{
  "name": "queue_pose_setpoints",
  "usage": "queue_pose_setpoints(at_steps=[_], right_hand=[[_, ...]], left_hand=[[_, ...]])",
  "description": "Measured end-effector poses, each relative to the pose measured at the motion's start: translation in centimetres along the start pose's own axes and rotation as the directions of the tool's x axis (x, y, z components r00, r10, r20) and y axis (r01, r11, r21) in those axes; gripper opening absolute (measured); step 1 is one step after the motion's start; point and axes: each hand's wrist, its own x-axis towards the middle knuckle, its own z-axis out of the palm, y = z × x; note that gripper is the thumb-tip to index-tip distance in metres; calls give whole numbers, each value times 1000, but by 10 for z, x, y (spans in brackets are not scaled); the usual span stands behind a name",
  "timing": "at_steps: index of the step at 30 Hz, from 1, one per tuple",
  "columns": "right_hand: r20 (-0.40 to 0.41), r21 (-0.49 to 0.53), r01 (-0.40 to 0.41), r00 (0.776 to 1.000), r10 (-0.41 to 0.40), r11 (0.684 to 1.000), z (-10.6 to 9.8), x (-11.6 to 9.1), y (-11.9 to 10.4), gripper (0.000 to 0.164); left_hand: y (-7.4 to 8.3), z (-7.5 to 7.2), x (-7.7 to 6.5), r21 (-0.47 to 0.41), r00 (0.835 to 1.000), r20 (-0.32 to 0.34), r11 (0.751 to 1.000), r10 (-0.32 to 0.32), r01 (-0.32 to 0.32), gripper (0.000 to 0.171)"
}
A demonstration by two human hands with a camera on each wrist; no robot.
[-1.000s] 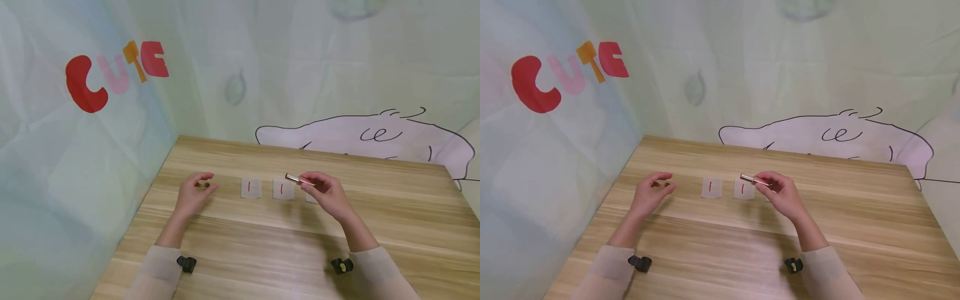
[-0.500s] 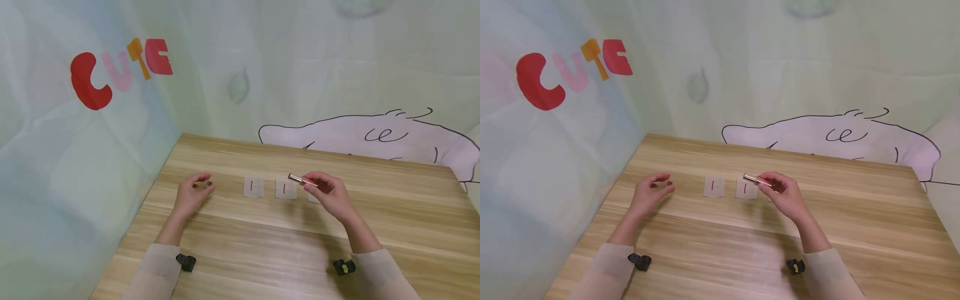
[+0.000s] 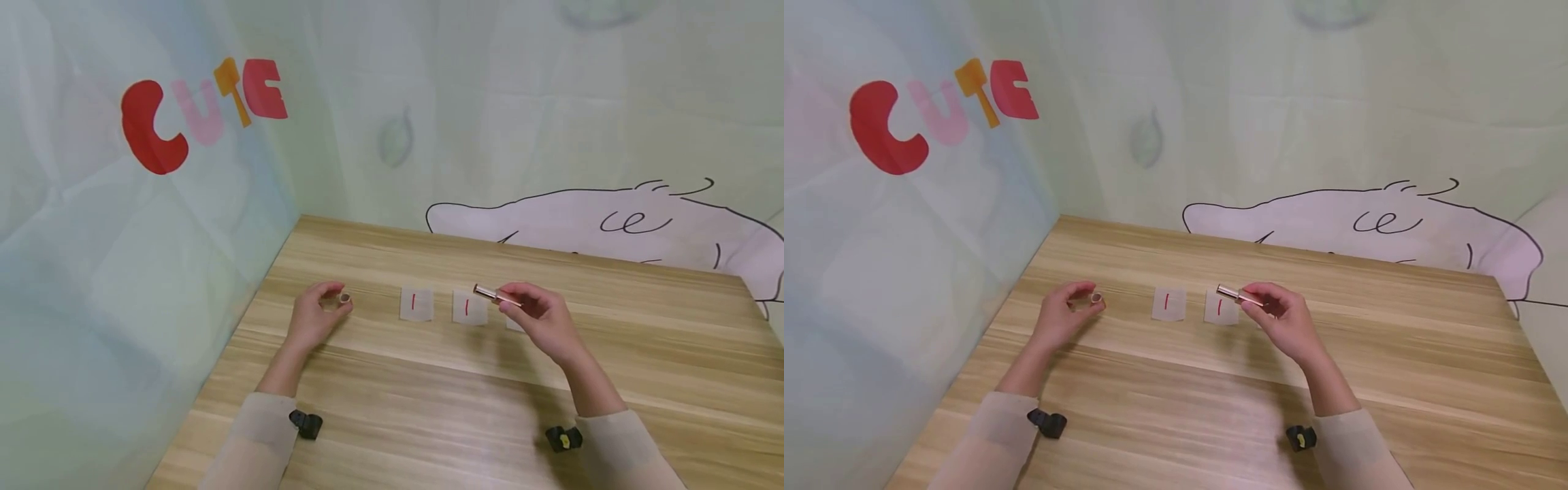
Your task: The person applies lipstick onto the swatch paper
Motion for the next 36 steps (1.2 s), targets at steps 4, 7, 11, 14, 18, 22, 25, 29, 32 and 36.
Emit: queue_pose_setpoints(at_steps=[4, 7, 11, 14, 18, 22, 25, 29, 32, 36], right_hand=[[-5, 0, 3, 1000, -3, 1000, -1, -1, 1, 23], [-8, -7, 7, 1000, -7, 1000, -2, -1, 1, 23], [-13, -14, 2, 1000, -2, 1000, -3, -1, 0, 23], [-17, -15, -9, 1000, 8, 1000, -3, -1, -2, 23], [-22, -21, -23, 1000, 22, 1000, -3, 0, -3, 24], [-21, -22, -24, 1000, 23, 999, -3, 0, -3, 24], [-17, -22, -19, 1000, 19, 1000, -4, 0, -2, 24], [-16, -25, -15, 1000, 14, 1000, -4, 0, -1, 23], [-16, -24, -14, 1000, 14, 1000, -5, 0, 0, 23], [-18, -26, -22, 1000, 21, 999, -5, -2, 0, 24]], left_hand=[[-2, 2, 2, 70, 999, 33, 997, -26, 24, 47], [-1, 3, 3, 114, 997, 61, 993, -49, 42, 48], [1, 3, 3, 121, 996, 69, 991, -63, 54, 48], [1, 3, 4, 113, 997, 52, 992, -64, 57, 46], [0, 4, 4, 116, 998, 30, 992, -57, 53, 38], [-1, 4, 4, 125, 998, 24, 991, -51, 48, 30], [1, 5, 2, 126, 999, 27, 991, -44, 41, 28], [5, 7, 3, 61, 999, 23, 998, -36, 35, 26], [12, 8, 3, -46, 999, 24, 998, -32, 33, 25], [23, 10, 4, -129, 999, 26, 991, -31, 34, 24]])
